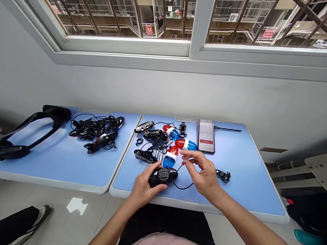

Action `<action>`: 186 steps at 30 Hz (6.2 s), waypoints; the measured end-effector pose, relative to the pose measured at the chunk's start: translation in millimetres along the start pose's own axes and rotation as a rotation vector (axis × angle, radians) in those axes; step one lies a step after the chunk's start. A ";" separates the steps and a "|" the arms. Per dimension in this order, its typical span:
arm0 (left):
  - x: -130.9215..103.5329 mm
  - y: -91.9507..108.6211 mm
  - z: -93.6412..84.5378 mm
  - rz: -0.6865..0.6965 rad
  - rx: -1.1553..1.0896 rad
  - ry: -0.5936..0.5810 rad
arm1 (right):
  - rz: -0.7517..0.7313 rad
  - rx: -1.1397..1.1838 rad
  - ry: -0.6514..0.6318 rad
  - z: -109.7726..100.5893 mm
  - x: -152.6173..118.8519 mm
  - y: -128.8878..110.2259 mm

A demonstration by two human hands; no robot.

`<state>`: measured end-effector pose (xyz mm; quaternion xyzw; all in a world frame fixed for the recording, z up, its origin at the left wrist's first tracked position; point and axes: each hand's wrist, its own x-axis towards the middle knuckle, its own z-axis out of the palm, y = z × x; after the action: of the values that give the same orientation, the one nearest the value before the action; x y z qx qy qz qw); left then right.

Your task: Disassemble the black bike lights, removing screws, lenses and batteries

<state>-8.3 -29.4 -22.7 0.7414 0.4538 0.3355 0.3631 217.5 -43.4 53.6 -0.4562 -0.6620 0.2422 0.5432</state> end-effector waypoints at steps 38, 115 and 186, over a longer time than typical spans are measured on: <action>-2.1 -7.4 2.0 -0.002 0.014 0.008 | -0.208 0.109 -0.113 1.2 13.0 0.4; -3.1 -10.5 4.4 -0.051 -0.033 0.024 | -0.099 0.068 -0.033 1.1 11.2 -3.0; 4.1 -2.8 -1.1 0.032 -0.077 -0.013 | -0.358 -0.118 -0.188 33.1 27.1 -28.2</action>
<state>-8.9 -24.5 -23.8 0.7361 0.4264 0.3537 0.3888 177.0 -27.3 80.4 -0.3376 -0.7932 0.1443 0.4858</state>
